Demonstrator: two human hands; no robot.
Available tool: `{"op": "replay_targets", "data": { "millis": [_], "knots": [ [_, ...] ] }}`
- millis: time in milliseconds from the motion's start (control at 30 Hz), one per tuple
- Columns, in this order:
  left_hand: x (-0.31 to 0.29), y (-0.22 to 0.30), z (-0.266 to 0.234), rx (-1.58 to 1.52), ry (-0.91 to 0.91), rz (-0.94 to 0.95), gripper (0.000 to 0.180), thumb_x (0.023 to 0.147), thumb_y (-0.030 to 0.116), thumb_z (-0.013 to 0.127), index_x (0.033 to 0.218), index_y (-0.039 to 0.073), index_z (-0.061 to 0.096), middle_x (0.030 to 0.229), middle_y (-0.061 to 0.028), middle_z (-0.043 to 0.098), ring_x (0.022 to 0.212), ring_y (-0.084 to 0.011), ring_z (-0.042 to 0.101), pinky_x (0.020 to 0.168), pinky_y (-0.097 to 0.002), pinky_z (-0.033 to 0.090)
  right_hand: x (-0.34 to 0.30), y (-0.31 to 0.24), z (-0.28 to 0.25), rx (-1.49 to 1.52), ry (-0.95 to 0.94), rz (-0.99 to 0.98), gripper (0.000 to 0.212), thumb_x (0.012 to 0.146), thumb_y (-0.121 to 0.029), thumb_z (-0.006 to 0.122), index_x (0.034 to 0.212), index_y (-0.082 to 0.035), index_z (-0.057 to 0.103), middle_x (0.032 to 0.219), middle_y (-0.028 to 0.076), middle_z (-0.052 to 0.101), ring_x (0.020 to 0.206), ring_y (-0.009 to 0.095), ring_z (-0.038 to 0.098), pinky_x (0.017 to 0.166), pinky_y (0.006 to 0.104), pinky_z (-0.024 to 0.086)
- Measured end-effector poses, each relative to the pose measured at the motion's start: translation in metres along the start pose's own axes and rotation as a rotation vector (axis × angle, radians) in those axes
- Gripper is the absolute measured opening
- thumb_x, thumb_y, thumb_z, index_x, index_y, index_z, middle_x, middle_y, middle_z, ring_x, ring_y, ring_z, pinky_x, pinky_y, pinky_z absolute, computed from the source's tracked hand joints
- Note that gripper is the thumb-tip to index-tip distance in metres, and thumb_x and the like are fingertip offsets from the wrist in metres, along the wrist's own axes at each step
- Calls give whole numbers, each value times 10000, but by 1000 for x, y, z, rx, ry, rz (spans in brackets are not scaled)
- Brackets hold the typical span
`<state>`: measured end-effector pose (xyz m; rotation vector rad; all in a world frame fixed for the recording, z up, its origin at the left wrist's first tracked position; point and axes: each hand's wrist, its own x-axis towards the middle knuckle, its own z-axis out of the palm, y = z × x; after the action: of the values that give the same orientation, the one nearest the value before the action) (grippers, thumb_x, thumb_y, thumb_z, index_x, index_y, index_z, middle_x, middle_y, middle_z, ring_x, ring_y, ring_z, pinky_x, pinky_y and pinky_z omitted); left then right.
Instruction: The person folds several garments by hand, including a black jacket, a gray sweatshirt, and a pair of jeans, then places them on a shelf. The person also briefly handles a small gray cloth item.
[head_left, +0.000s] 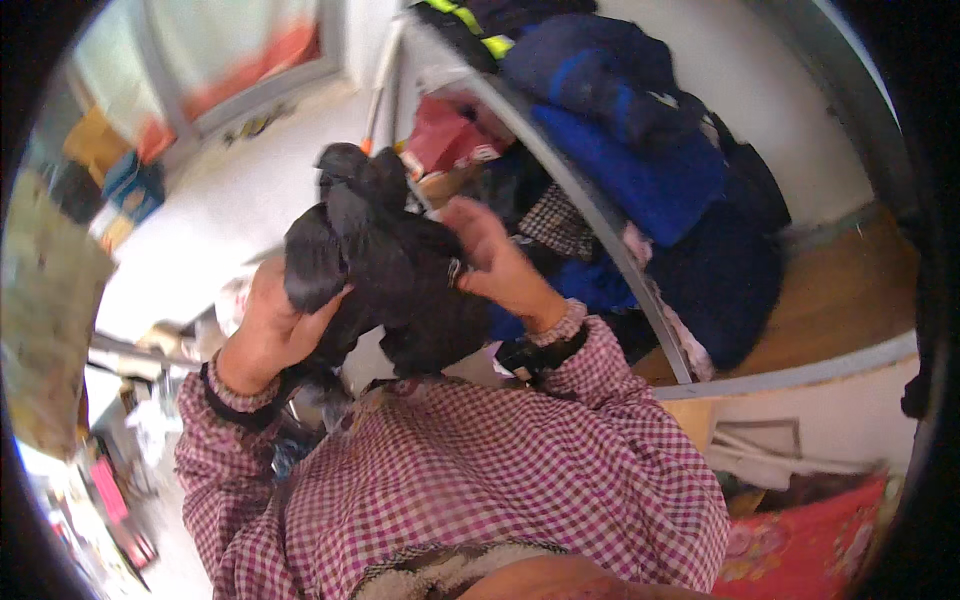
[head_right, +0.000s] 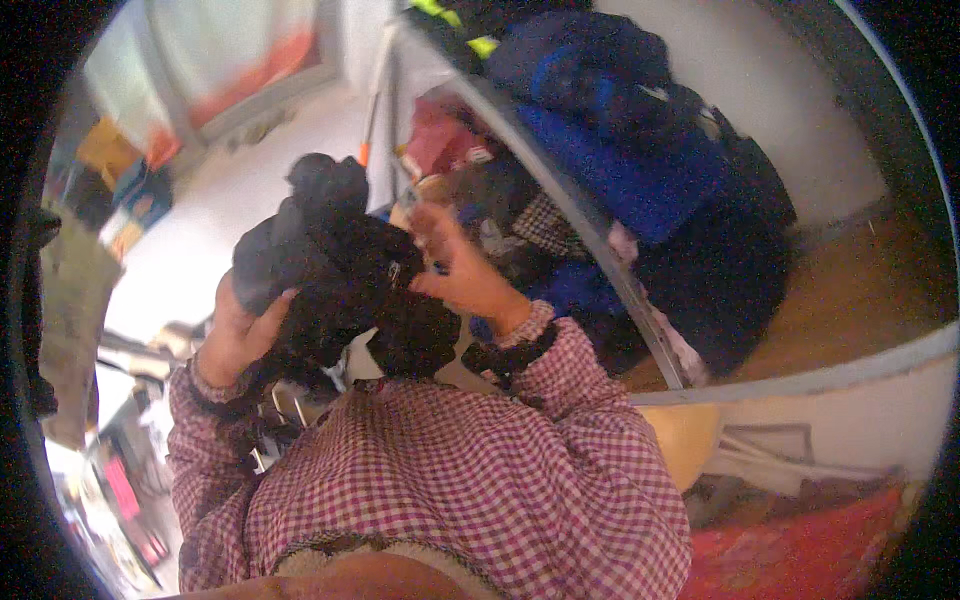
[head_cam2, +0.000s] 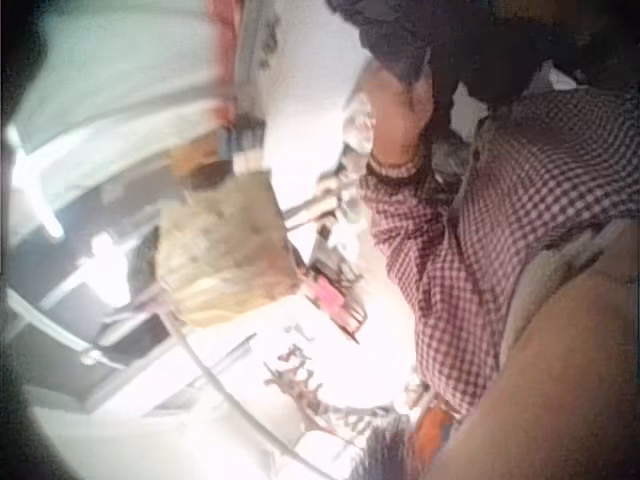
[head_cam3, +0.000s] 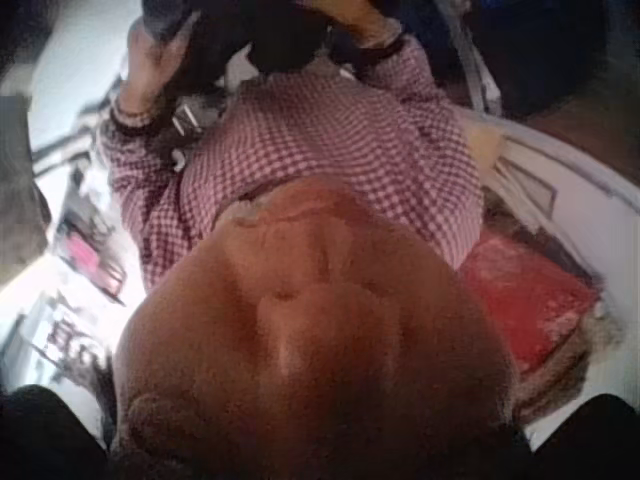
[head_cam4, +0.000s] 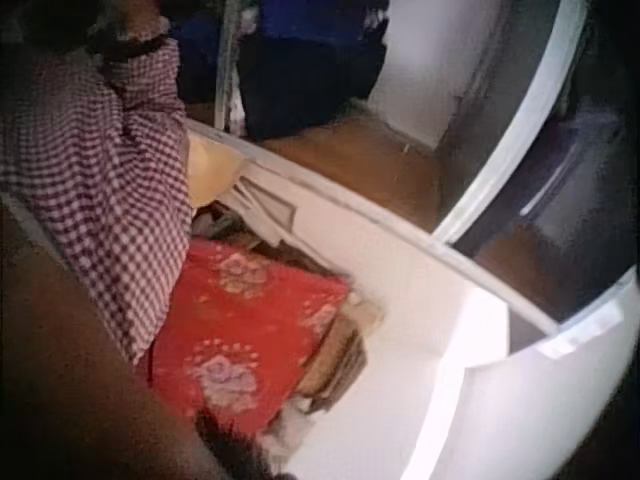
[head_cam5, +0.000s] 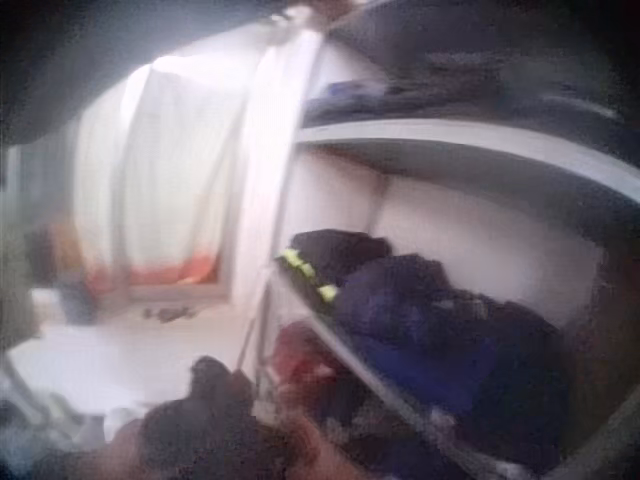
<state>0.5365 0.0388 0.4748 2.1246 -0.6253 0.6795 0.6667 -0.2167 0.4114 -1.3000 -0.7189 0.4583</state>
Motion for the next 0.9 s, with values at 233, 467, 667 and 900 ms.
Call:
{"op": "replay_targets", "data": {
  "millis": [233, 467, 667, 900],
  "knots": [
    [92, 10, -27, -23, -33, 260, 210, 831, 32, 684, 1036, 16, 645, 1022, -145, 670, 944, -331, 648, 848, -365, 485, -46, -38, -10, 162, -128, 226, 710, 795, -68, 715, 1418, -7, 380, 1345, 78, 515, 1243, 210, 476, 1065, 363, 368],
    [163, -41, -81, 146, -9, 229, 414, 834, 217, 747, 1165, 5, 618, 1083, -149, 662, 985, -294, 633, 894, -356, 478, -27, -147, 28, -300, 732, -179, 421, 855, 2, 642, 1261, -43, 543, 1154, 54, 636, 1023, 184, 603, 921, 338, 482],
    [350, -76, -81, 383, 224, 596, 381, 912, 340, 640, 974, -35, 628, 869, -165, 660, 789, -305, 639, 725, -409, 505, 67, -249, -9, -1644, 1051, -531, 404, 919, -278, 632, 1200, 9, 591, 1121, 155, 675, 1033, 254, 635, 918, 335, 462],
    [400, -298, -110, 61, 58, 532, 363, 892, 329, 661, 973, -24, 637, 810, -166, 669, 715, -305, 623, 661, -415, 482, 255, -241, -125, -2156, 897, -212, 386, 938, -237, 582, 1265, -38, 535, 1192, 243, 594, 1109, 394, 563, 932, 420, 451]
  ]
}}
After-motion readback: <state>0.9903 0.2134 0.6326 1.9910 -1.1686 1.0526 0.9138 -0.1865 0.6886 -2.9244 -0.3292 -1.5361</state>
